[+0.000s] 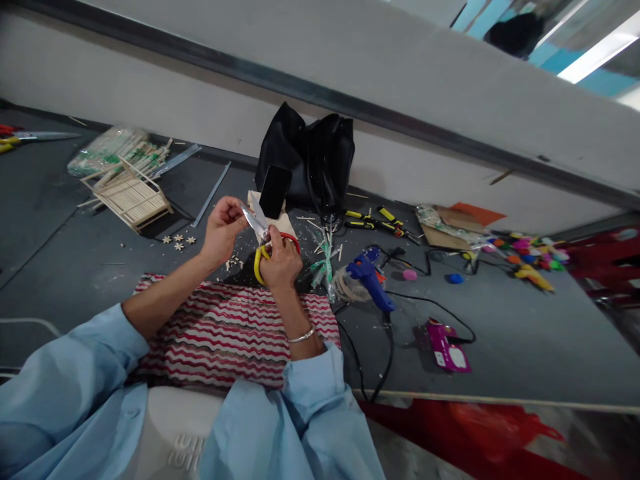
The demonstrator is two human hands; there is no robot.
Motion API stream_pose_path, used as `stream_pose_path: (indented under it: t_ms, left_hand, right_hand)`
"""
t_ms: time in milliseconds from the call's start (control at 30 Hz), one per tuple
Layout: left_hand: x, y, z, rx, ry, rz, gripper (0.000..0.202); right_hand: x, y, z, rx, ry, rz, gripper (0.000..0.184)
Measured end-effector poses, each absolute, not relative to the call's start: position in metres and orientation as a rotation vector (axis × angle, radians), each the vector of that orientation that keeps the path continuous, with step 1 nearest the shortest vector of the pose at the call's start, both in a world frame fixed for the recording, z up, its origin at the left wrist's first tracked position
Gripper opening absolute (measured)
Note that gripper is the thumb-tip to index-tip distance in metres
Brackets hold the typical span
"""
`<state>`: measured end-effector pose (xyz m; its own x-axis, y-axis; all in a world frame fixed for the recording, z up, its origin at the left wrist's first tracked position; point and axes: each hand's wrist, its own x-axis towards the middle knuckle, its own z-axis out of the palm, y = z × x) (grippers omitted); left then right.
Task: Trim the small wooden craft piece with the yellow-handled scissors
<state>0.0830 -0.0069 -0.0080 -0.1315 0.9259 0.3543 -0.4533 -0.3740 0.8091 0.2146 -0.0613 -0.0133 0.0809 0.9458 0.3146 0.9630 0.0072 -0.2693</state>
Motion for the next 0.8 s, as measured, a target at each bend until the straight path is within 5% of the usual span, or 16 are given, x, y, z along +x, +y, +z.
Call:
stream_pose_path:
  t_ms: [800]
  left_hand:
    - [0.0884, -0.0077, -0.0151, 1.045, 0.735, 1.780, 0.027]
  right_hand:
    - [0.2089, -0.0637, -0.0098, -1.995, -1.911, -0.031, 0.058]
